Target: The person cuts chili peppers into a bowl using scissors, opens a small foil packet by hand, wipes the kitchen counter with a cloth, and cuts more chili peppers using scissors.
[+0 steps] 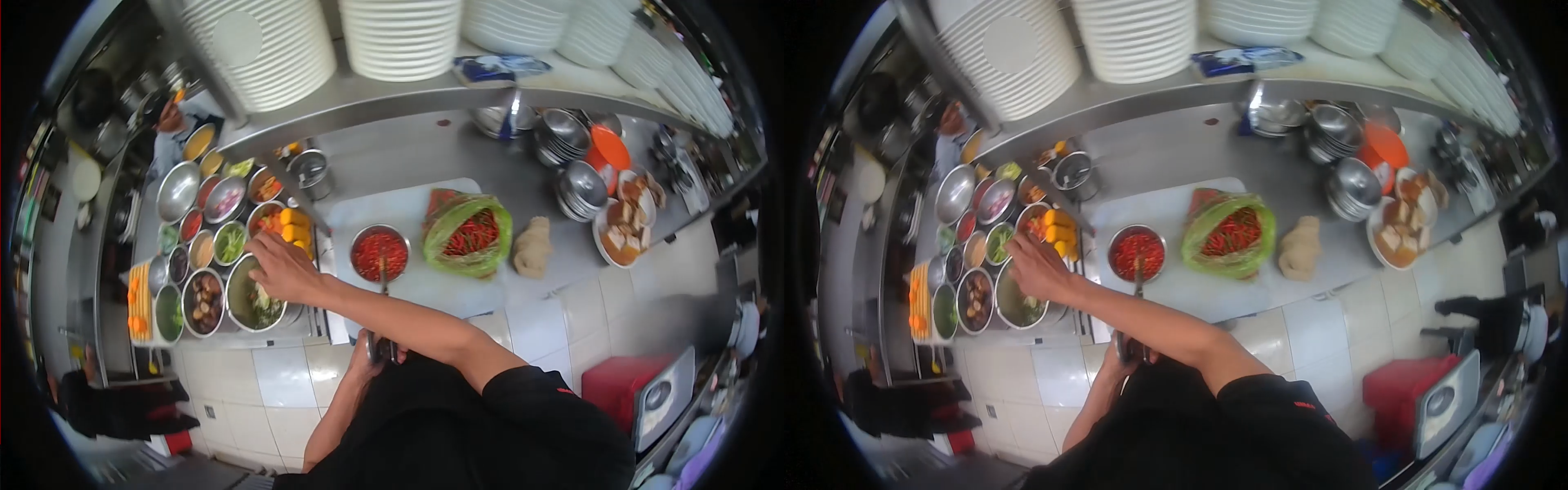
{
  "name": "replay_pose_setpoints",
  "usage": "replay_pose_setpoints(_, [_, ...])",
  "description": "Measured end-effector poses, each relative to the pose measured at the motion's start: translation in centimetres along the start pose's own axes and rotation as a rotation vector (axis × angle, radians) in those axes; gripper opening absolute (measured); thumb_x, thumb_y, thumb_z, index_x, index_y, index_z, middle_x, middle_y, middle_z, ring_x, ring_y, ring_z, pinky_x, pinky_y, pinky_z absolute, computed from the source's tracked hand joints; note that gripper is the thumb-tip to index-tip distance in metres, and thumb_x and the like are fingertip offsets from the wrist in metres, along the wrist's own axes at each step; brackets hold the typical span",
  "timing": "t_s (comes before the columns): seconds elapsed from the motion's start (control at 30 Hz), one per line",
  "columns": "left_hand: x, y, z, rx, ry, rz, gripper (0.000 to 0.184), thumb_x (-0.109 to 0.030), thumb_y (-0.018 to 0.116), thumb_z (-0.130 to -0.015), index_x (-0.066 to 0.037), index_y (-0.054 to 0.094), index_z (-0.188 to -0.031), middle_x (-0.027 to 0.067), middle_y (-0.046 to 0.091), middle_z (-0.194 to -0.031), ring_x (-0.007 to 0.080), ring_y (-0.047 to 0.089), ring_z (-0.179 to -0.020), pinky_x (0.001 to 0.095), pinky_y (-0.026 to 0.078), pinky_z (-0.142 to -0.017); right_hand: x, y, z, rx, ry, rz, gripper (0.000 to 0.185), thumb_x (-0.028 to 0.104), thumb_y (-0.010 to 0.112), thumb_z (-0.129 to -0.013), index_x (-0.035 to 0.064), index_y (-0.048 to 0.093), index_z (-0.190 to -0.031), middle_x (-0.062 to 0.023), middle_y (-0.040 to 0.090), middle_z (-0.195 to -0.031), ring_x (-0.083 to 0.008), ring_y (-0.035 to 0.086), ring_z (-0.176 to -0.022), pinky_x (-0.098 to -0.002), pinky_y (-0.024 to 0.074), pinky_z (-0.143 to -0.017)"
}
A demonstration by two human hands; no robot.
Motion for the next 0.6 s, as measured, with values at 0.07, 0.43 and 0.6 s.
replay_pose_setpoints(0.07, [0.5, -0.6, -0.1, 0.019, -0.033, 0.010, 0.032, -0.024, 0.056, -0.085, 0.007, 0.057, -0.093, 0.0163, 0.062, -0.070, 0.0259, 0.062, -0.057, 0.0351, 0.051, -0.049, -0.4, -2.4, 0.9, -0.036, 0.000, -0.011, 0.028, 0.014, 0.065, -0.077, 0.0057, 0.056, -0.102, -0.0127, 0.053, -0.100, -0.0319, 0.053, -0.098, -0.0407, 0.0458, -0.081])
replay_pose_setpoints(0.43, [1.0, -2.3, 0.2, -0.064, -0.188, -0.052, 0.032, -0.025, 0.054, -0.084, 0.006, 0.057, -0.090, 0.0185, 0.062, -0.067, 0.0277, 0.061, -0.054, 0.0356, 0.052, -0.051, -14.4, -27.4, 21.1, -0.410, 0.634, 0.566, 0.014, 0.010, 0.063, -0.077, 0.0081, 0.064, -0.091, -0.0131, 0.062, -0.089, -0.0326, 0.059, -0.085, -0.0393, 0.0484, -0.074])
replay_pose_setpoints(0.6, [0.6, -1.9, -0.6, -0.015, -0.170, -0.034, 0.032, -0.026, 0.053, -0.084, 0.005, 0.057, -0.090, 0.0179, 0.062, -0.067, 0.0274, 0.060, -0.054, 0.0348, 0.051, -0.051, -15.9, -30.8, 20.5, -0.479, 0.661, 0.642, 0.015, 0.012, 0.066, -0.076, 0.0061, 0.064, -0.090, -0.0134, 0.062, -0.086, -0.0323, 0.060, -0.081, -0.0408, 0.0482, -0.071])
Point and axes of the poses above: each hand's wrist, its own z-axis away from the middle knuckle, its own y-axis out of the palm, x = y × z, the point moved 8 cm from there along -z, towards the middle knuckle
